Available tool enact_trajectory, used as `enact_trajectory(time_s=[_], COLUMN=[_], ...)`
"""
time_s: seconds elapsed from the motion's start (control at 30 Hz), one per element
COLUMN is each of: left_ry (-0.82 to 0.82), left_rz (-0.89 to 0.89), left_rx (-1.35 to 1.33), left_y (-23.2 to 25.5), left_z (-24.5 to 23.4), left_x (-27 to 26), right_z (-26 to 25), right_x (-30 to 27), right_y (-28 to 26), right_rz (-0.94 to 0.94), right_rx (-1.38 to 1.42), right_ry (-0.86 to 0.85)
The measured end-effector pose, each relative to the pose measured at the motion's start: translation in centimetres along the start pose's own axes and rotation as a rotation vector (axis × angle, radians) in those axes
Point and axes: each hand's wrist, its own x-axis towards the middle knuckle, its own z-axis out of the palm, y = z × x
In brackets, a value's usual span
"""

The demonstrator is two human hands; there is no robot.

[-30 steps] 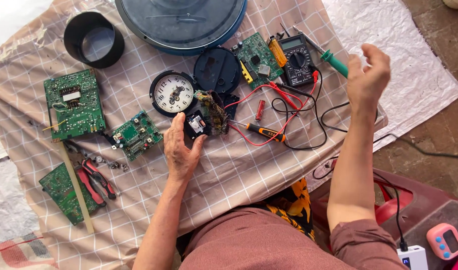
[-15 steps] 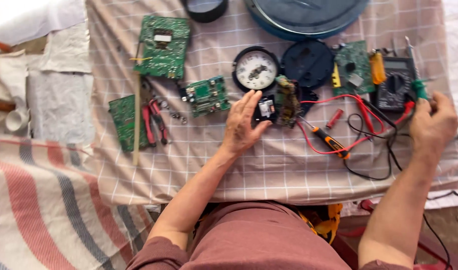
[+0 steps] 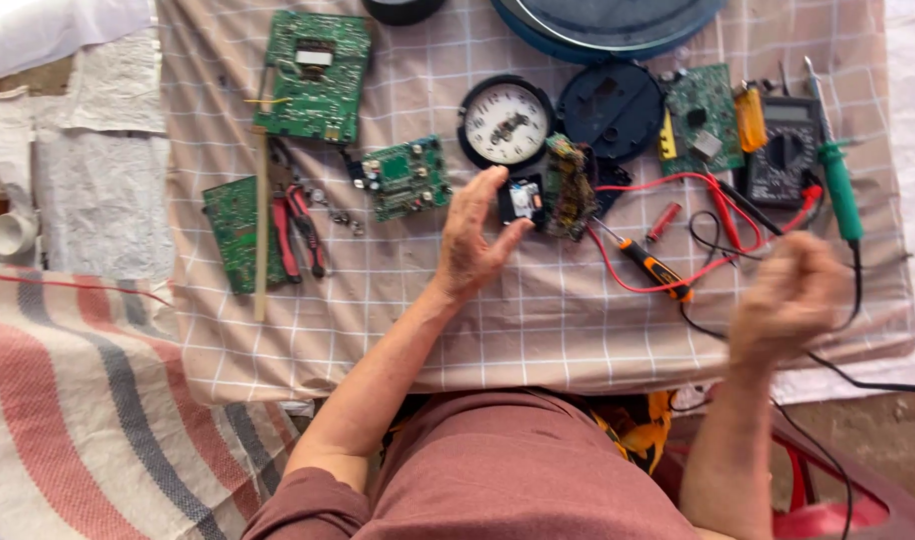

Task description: The person uses a soldering iron to work on a small black electronic component, then uses a screwdriver to adjust a green circuit board. They also use a multimeter probe to test connections on the circuit board and the black component.

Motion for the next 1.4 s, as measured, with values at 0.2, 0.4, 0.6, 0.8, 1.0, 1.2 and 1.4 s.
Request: enact_trajectory(time_s=[0.2,0.4,0.6,0.8,1.0,1.2,1.4], left_ry=[0.151,0.028,-0.103,-0.381,-0.42,-0.361,-0.115], left_rz=[0.109,0.259,0.439,0.491,0.52,0.517,0.337], left_rx=[-0.097,0.108,0.208,0.342,0.354,0.294,-0.031], left_y=[-0.2,3.2,5.0,8.5,7.8,5.8,5.4], left_z=[0.2,0.0,7.3,9.0,10.2,10.1,8.7], left_x=[0.1,0.6,1.4,2.7,2.4,3.2,5.4], right_z=[1.8,2.1,2.7,2.6,2.2,2.6,2.4], right_x=[-4.9,-6.4,-6.1,-6.0,-5.9,-6.1,-5.7], right_y=[-4.4,-2.1,-1.2,-1.7,-1.7,-1.6,-1.8], right_rz=[0.187,0.274,0.482,0.529,0.396,0.215,0.21], right_rx=[0.222,0.333,0.323,0.324,0.288,0.098,0.151], right_ry=[-0.033,0.099,0.112,0.099,0.026,-0.09,-0.034])
